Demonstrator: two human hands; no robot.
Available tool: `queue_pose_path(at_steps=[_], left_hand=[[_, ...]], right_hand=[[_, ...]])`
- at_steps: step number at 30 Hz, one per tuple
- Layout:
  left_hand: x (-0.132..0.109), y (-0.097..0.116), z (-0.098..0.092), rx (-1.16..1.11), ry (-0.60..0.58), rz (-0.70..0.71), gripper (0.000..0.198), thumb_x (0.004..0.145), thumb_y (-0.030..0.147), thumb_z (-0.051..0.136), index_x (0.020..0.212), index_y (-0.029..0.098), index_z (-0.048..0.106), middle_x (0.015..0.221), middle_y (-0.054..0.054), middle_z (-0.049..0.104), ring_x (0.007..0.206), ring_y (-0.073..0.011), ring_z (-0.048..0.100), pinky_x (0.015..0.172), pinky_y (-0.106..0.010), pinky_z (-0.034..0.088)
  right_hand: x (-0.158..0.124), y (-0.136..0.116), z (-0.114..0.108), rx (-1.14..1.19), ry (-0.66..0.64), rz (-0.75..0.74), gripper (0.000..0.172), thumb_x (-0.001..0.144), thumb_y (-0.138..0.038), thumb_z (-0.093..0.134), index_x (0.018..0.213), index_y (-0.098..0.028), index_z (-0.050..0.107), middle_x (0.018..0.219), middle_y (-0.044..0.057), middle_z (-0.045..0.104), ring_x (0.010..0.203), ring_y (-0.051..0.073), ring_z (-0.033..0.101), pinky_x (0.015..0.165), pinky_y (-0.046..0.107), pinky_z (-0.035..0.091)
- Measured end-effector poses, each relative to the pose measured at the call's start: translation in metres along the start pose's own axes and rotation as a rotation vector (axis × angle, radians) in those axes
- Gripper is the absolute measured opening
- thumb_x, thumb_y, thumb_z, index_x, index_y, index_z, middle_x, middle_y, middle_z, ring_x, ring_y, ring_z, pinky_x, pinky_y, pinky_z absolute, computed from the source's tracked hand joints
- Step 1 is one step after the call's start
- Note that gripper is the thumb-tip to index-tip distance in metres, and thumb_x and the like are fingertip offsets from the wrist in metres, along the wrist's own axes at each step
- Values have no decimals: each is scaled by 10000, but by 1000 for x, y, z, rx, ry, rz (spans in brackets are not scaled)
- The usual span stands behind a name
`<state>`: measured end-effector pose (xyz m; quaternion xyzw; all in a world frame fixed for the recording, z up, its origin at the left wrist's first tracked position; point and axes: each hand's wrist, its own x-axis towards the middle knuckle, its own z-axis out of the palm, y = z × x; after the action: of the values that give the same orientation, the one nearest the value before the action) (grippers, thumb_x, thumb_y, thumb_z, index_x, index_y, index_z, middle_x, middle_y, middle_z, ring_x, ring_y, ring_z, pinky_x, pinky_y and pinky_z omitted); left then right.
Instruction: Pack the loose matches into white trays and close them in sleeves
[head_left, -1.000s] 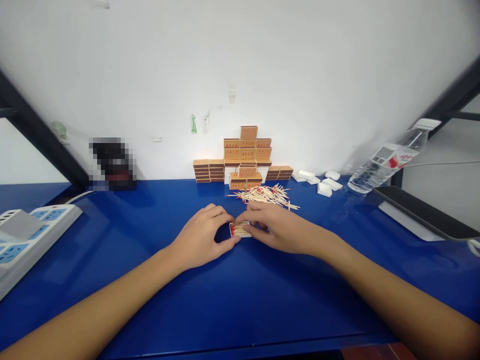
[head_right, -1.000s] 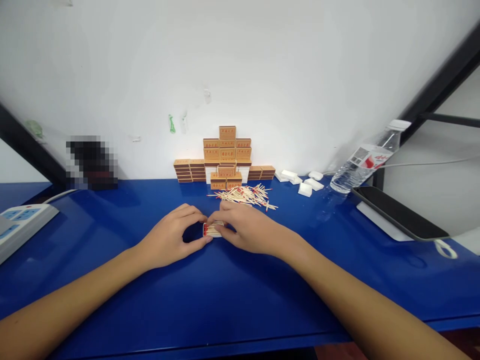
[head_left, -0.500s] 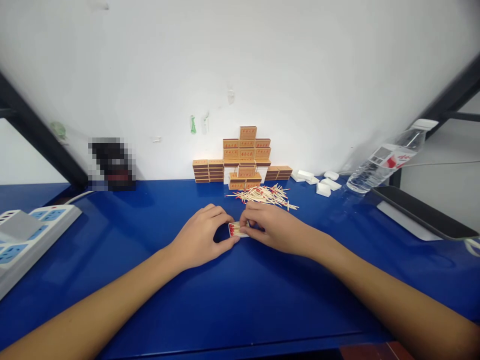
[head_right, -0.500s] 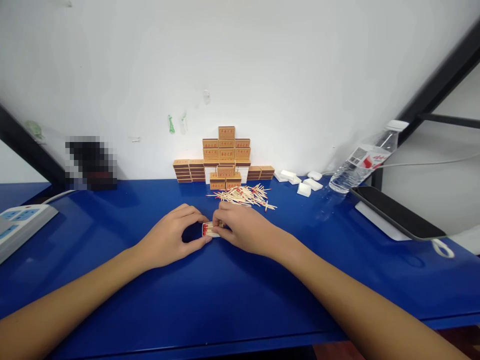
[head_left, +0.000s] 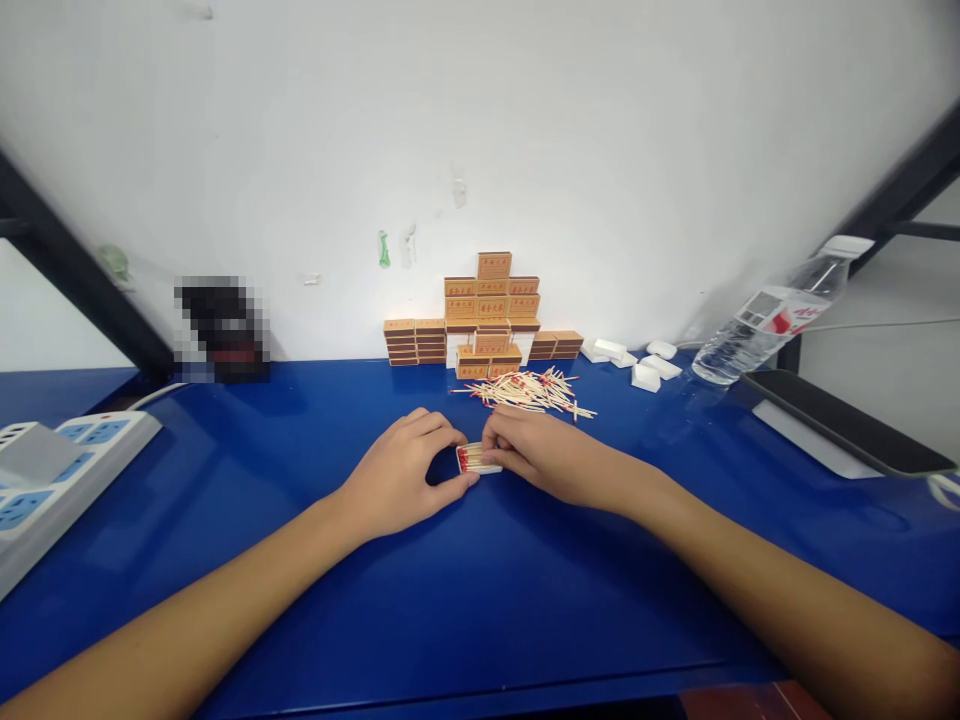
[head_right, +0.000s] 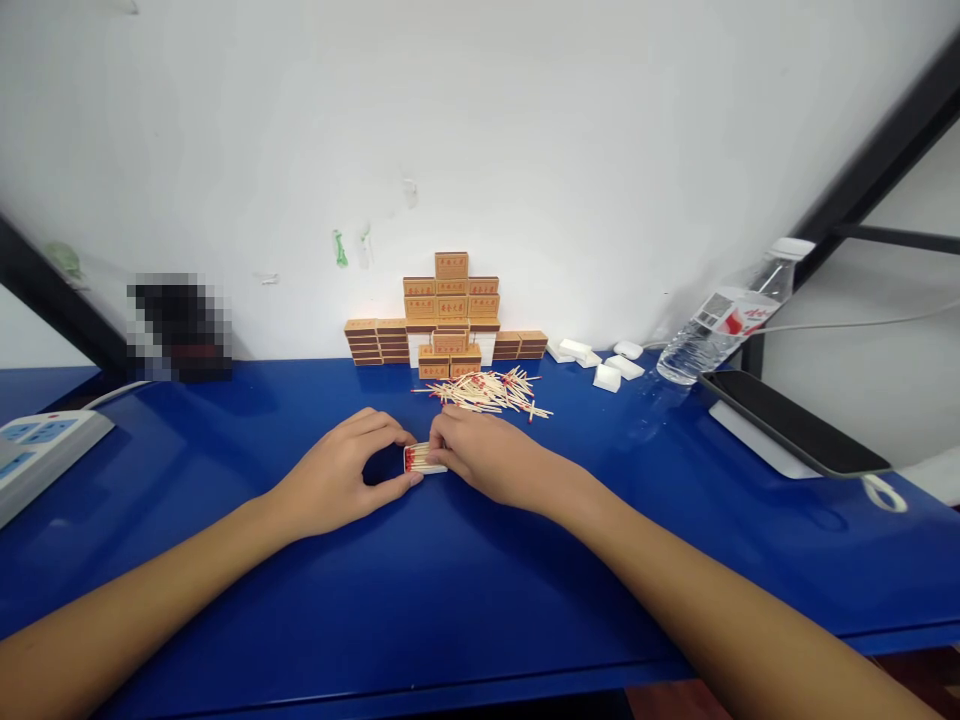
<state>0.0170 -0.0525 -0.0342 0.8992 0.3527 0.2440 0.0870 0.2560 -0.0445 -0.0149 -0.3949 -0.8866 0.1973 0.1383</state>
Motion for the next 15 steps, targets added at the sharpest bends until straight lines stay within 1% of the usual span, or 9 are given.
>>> queue_pose_path(at_steps=[4, 10, 15], left_hand=[[0, 1, -1, 0, -5, -4, 214, 950, 376, 695, 1093, 216, 701, 1065, -68, 708, 1001, -258, 615, 920, -449, 527], [0, 0, 0, 3, -8, -2, 227, 954, 381, 690, 1110, 216, 698, 1072, -69, 705, 1004, -260, 615, 927, -453, 527], [0, 0, 0, 4, -10, -8, 230, 953, 382, 694, 1113, 217, 696, 1083, -67, 705, 1018, -261, 617, 935, -452, 527]], right_hand=[[1, 0, -1, -2, -12, 5, 127, 1047, -253, 556, 938, -198, 590, 1023, 65, 653, 895, 192, 606, 800, 325, 460], [1, 2, 2, -45, -17, 11, 172, 1066, -287, 524, 928, -198, 575, 1005, 65, 647, 853, 190, 600, 769, 322, 453], [1, 4, 3, -66, -9, 0, 167, 1071, -260, 501, 923, -202, 553, 1003, 63, 641, 828, 182, 594, 747, 312, 445]])
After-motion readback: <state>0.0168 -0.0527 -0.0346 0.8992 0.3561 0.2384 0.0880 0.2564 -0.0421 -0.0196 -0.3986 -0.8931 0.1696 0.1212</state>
